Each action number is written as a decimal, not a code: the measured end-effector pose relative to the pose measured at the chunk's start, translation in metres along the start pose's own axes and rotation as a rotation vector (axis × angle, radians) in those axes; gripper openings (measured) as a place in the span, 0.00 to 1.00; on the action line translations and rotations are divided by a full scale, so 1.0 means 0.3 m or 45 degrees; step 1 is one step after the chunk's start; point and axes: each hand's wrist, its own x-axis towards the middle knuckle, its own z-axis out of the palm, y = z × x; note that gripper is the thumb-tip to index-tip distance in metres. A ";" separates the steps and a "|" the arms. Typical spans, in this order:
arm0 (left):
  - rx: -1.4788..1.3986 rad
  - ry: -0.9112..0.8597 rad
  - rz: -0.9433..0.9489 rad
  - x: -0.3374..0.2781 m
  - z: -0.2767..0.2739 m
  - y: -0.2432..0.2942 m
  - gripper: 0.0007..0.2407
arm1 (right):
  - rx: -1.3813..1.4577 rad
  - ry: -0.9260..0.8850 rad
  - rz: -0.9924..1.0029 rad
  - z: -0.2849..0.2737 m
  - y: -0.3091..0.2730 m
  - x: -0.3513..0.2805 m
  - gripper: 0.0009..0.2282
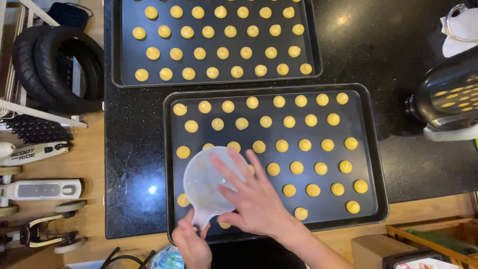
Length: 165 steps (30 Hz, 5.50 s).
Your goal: Pipe rounds of dough onto baking sheets and smooth the tops with water-dipped fingers.
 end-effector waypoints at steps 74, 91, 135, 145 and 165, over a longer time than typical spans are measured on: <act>-0.225 0.087 0.079 0.434 -0.700 0.246 0.36 | -0.875 0.100 0.615 0.712 0.072 0.150 0.22; -0.002 -0.029 0.047 0.345 -0.630 0.204 0.38 | -0.346 0.194 0.297 0.537 -0.379 0.227 0.20; -0.109 0.191 0.072 0.053 -0.440 0.021 0.44 | -0.949 0.420 0.741 0.240 0.416 -0.222 0.19; -0.234 0.130 -0.023 0.022 -0.383 -0.036 0.45 | -0.921 0.254 0.629 0.245 0.440 -0.225 0.21; -0.164 0.318 -0.067 -0.070 -0.283 -0.170 0.48 | -0.952 0.507 0.769 -0.008 0.549 -0.394 0.21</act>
